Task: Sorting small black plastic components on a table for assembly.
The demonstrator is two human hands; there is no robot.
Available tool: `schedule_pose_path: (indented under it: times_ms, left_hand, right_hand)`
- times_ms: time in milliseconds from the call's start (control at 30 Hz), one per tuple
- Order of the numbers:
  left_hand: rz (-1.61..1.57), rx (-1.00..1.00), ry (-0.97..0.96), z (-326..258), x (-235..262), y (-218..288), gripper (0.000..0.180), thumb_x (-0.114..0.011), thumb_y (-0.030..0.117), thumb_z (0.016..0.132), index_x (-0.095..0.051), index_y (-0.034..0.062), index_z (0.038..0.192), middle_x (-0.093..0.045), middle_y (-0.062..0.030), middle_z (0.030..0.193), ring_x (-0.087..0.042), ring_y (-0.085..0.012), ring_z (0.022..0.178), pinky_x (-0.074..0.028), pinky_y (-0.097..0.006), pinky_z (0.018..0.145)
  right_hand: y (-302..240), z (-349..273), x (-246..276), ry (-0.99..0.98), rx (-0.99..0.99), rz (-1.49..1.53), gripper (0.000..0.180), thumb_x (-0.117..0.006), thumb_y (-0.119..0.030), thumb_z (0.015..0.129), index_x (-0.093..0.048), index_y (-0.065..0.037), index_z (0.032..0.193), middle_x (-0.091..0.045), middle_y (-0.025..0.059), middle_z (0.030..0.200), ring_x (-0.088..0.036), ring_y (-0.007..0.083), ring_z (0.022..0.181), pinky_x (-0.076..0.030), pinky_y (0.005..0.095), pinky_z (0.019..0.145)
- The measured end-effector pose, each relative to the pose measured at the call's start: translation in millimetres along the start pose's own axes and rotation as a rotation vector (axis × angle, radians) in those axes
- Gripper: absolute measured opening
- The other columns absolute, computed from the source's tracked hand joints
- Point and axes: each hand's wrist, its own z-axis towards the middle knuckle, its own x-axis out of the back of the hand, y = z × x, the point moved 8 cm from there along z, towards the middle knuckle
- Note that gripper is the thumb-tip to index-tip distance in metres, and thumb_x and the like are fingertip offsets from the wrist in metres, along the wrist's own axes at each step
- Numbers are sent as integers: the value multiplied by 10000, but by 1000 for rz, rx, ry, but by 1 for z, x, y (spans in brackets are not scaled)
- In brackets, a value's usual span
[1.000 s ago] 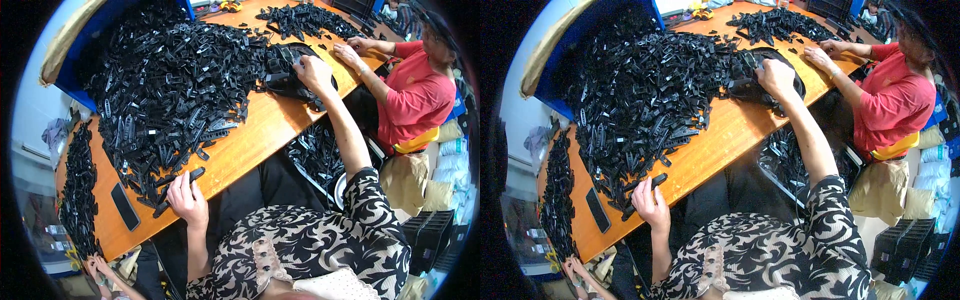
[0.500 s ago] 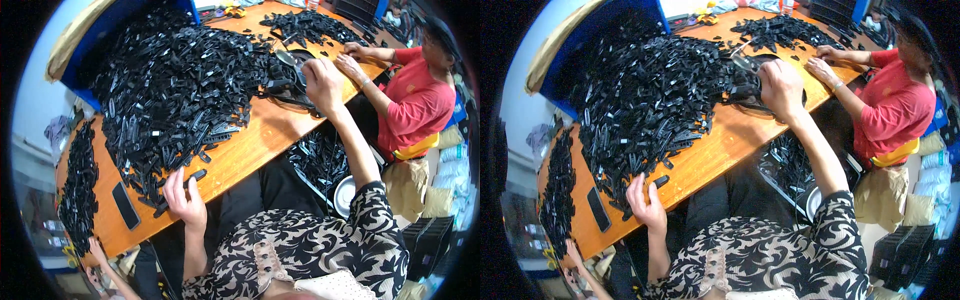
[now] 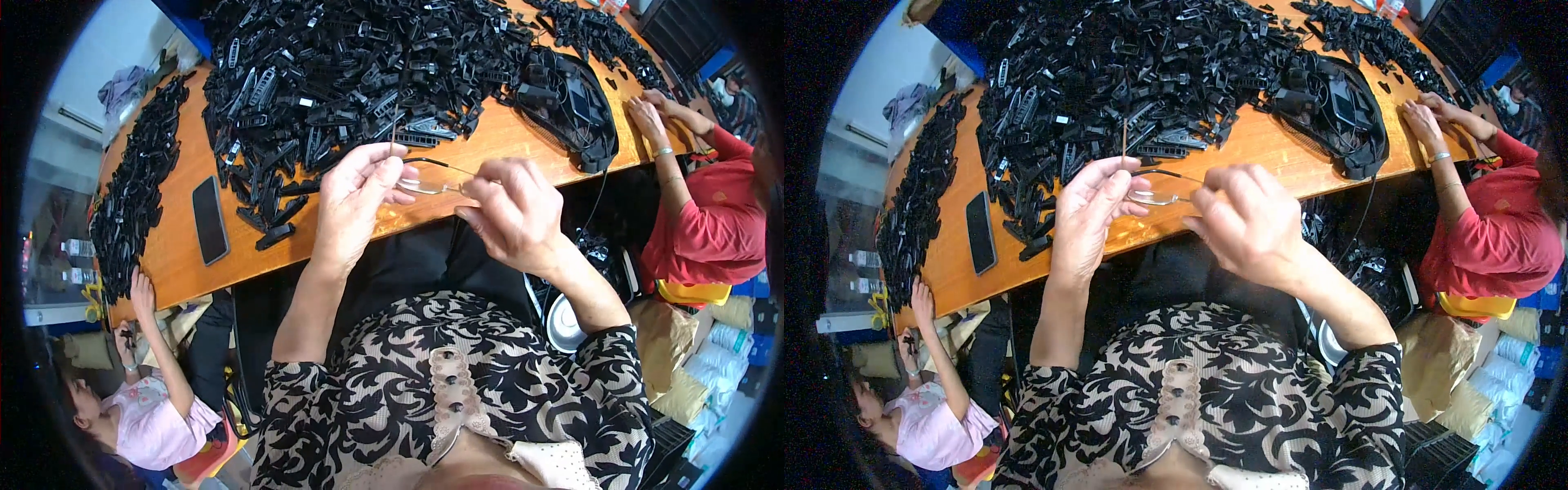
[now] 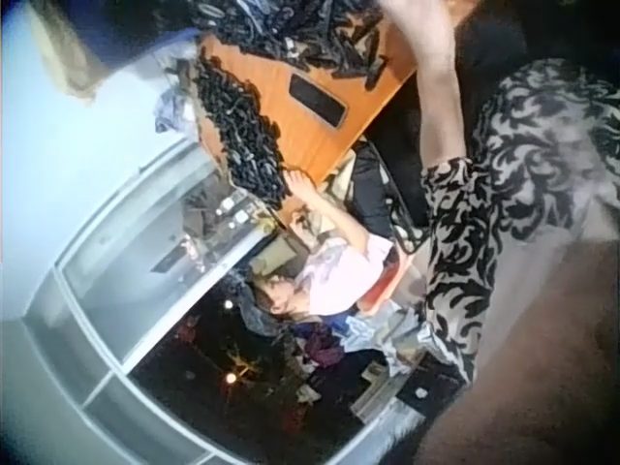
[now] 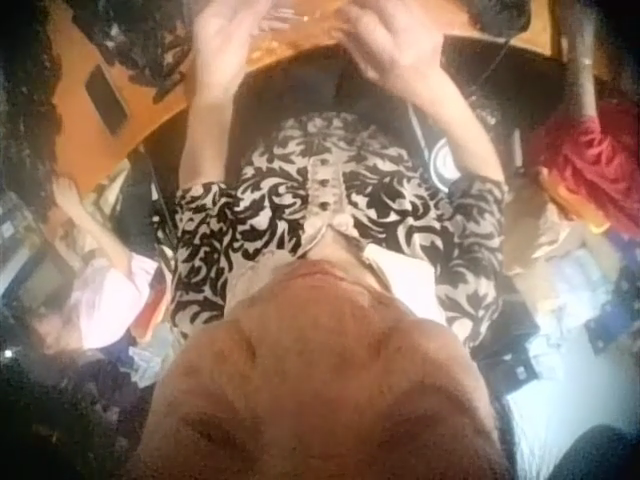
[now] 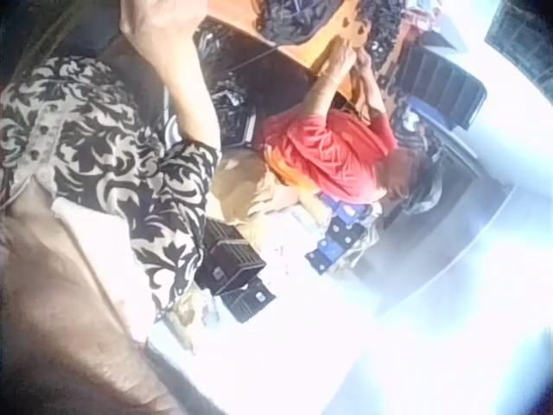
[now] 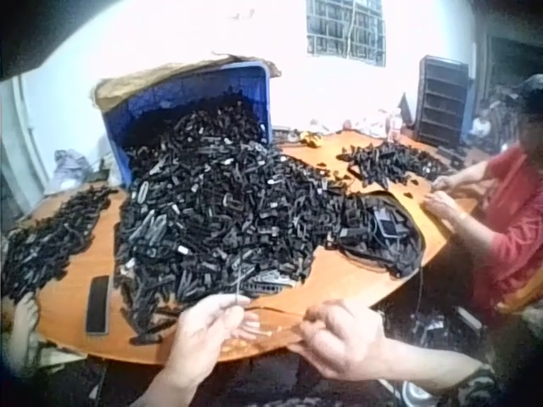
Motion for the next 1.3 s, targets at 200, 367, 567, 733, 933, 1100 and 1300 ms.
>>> schedule_pose_path:
  times_ms: [200, 367, 567, 733, 933, 1100, 1300]
  left_hand:
    - [109, -86, 23, -22, 8, 7, 308, -613, 175, 1066, -635, -57, 1268, -731, -121, 1035, -712, -163, 937, -583, -303, 849]
    - [126, -71, 23, -39, 8, 9, 300, -635, 152, 1055, -625, -69, 1257, -725, -131, 1047, -711, -157, 945, -588, -293, 843]
    - [19, -56, 3, -49, 20, -3, 227, -644, 132, 1054, -633, -51, 1187, -736, -134, 1030, -719, -152, 890, -596, -271, 774]
    - [127, -177, 6, -61, 27, 6, 151, -590, 37, 1048, -615, -30, 1180, -716, -167, 1035, -731, -207, 851, -608, -291, 708]
    - [168, -607, -6, -81, 18, 61, 161, -608, -51, 982, -553, -19, 1129, -639, -181, 987, -686, -210, 709, -600, -303, 586]
    - [226, -863, -61, -100, 10, 110, 221, -715, 71, 973, -542, 9, 1097, -592, -184, 937, -639, -233, 620, -571, -295, 518]
    - [81, -1043, -21, -127, 19, 134, 231, -731, 115, 951, -564, 31, 1087, -612, -137, 955, -625, -195, 628, -561, -270, 529]
  right_hand:
    - [40, -13, -32, -66, -387, 268, 338, -683, -164, 974, -675, 13, 1262, -683, 207, 1144, -663, 396, 1064, -549, 458, 898]
    - [32, -12, -51, -297, -361, 462, 228, -690, -114, 946, -725, 6, 1137, -711, 183, 1001, -675, 383, 956, -548, 459, 838]
    - [34, -15, -37, -166, -401, 620, 142, -701, -18, 917, -731, 27, 1048, -716, 174, 938, -695, 344, 882, -554, 407, 793]
    - [30, -13, 1, 100, -526, 851, 119, -708, 22, 927, -737, 52, 1038, -726, 137, 934, -683, 229, 844, -543, 318, 764]
    - [1, 5, 54, 270, -161, 683, 137, -652, -25, 926, -690, 43, 1038, -717, 155, 859, -666, 252, 744, -529, 369, 708]
    - [-15, 16, 78, 255, -76, 994, 286, -534, -154, 1057, -645, -64, 1305, -492, 58, 918, -404, 173, 769, -334, 301, 607]
    - [-24, -11, 109, 808, -423, 1148, 130, -731, -236, 894, -632, -173, 837, -452, -36, 764, -392, 151, 684, -294, 334, 591]
